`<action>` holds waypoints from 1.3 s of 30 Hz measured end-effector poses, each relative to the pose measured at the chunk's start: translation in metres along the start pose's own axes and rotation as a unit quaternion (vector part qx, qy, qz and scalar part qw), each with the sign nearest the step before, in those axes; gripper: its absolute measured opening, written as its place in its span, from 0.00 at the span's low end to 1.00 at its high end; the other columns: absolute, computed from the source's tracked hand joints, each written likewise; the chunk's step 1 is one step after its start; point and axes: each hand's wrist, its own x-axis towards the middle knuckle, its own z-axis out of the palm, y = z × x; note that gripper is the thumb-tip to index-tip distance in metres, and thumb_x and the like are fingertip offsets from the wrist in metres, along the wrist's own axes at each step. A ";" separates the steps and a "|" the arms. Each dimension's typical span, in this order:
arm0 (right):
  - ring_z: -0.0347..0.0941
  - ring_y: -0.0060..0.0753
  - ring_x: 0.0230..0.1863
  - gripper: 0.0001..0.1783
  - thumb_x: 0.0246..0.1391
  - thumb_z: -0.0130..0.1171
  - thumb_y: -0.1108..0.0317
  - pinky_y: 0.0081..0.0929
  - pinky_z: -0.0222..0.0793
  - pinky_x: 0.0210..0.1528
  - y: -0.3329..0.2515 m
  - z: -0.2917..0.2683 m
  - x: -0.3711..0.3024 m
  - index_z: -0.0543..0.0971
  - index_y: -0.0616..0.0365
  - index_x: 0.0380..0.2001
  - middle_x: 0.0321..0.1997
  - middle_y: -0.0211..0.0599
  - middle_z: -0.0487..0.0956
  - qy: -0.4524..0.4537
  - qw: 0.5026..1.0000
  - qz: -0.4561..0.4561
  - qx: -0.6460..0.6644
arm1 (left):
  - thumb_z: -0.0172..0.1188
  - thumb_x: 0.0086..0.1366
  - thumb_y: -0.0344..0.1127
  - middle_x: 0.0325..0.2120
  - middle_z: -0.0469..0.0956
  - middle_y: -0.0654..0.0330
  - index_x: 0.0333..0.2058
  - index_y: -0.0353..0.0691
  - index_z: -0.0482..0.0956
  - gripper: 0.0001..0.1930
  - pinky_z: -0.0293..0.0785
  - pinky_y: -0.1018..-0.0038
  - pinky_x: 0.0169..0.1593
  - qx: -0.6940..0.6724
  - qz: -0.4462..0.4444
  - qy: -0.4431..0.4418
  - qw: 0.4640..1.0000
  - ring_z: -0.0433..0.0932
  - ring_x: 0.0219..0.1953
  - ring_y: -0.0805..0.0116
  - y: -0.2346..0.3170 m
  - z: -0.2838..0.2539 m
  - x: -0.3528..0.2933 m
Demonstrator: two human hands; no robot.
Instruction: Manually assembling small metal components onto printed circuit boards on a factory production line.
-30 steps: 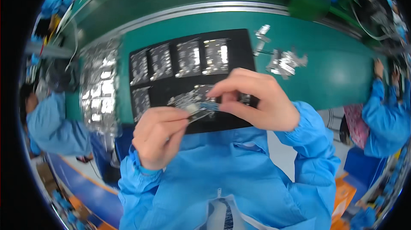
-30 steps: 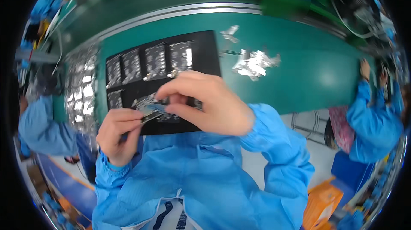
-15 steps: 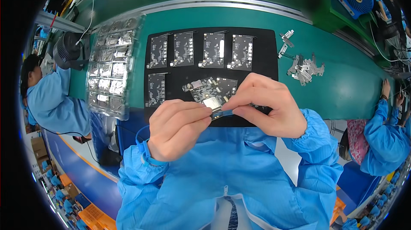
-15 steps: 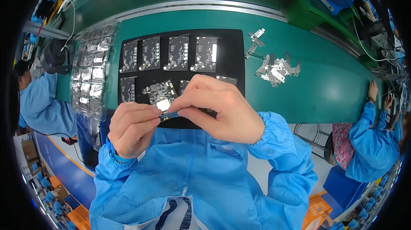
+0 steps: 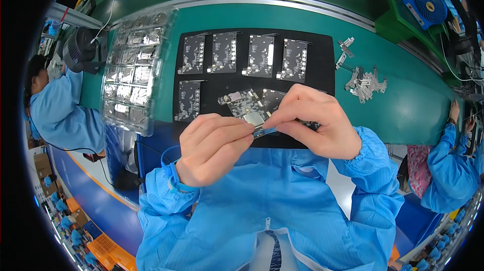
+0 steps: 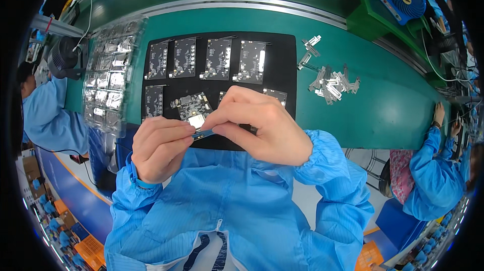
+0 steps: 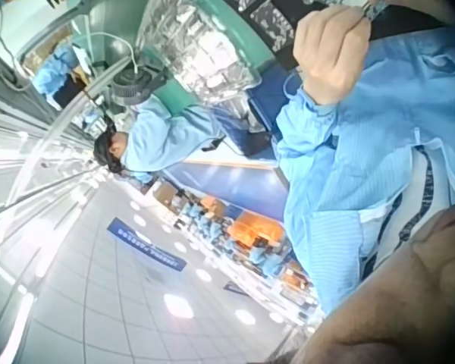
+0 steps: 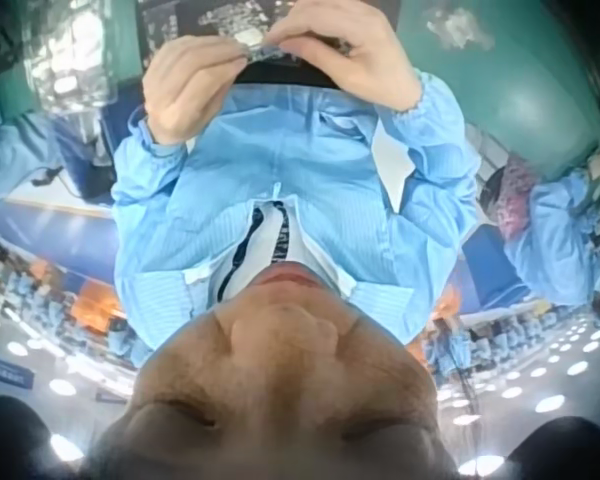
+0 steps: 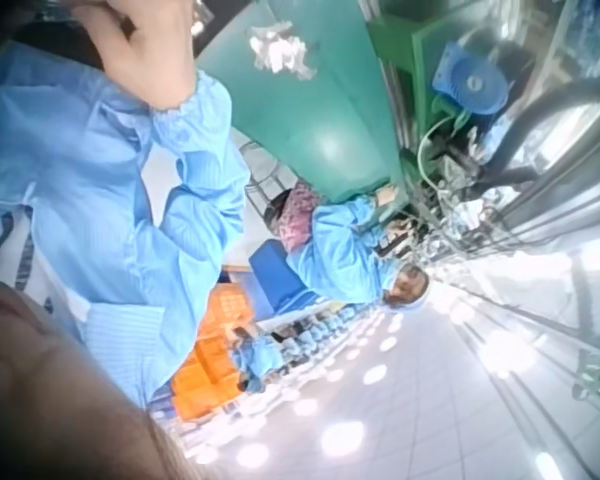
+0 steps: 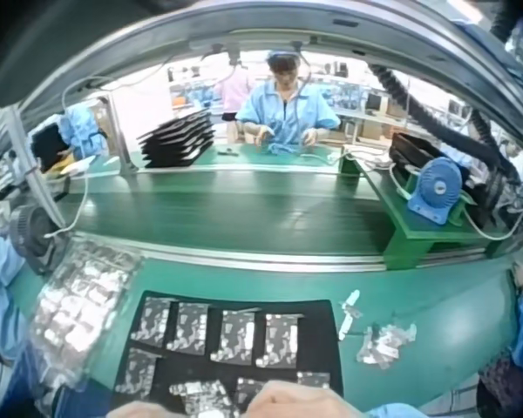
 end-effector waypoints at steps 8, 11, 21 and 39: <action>0.74 0.33 0.34 0.11 0.52 0.64 0.80 0.28 0.72 0.35 0.005 0.004 0.006 0.84 0.58 0.39 0.33 0.36 0.75 -0.024 1.000 -0.003 -0.014 | 0.67 0.43 0.22 0.33 0.83 0.55 0.31 0.34 0.81 0.12 0.76 0.69 0.35 -0.026 -0.056 0.013 0.998 0.83 0.35 0.59 0.000 0.000 -0.006; 0.75 0.36 0.36 0.12 0.50 0.65 0.77 0.31 0.72 0.38 0.001 0.008 0.012 0.83 0.57 0.41 0.34 0.36 0.76 -0.024 0.999 0.029 -0.021 | 0.67 0.49 0.17 0.29 0.81 0.56 0.31 0.33 0.80 0.10 0.77 0.72 0.35 -0.133 -0.257 0.020 0.957 0.82 0.32 0.62 0.004 -0.004 -0.003; 0.74 0.38 0.38 0.08 0.46 0.62 0.74 0.34 0.68 0.40 0.052 0.040 0.052 0.80 0.57 0.33 0.32 0.34 0.77 -0.006 0.934 -0.123 -0.335 | 0.65 0.57 0.19 0.32 0.79 0.61 0.39 0.32 0.77 0.11 0.77 0.81 0.39 -0.248 -0.475 -0.004 0.844 0.78 0.34 0.78 -0.047 0.002 -0.017; 0.75 0.49 0.38 0.04 0.52 0.58 0.72 0.42 0.72 0.38 0.083 -0.122 -0.054 0.82 0.55 0.30 0.31 0.40 0.77 0.300 0.775 0.132 -0.540 | 0.68 0.55 0.31 0.51 0.69 0.51 0.52 0.39 0.77 0.24 0.60 0.56 0.57 0.112 -0.169 -0.156 0.967 0.68 0.53 0.51 -0.019 0.044 0.004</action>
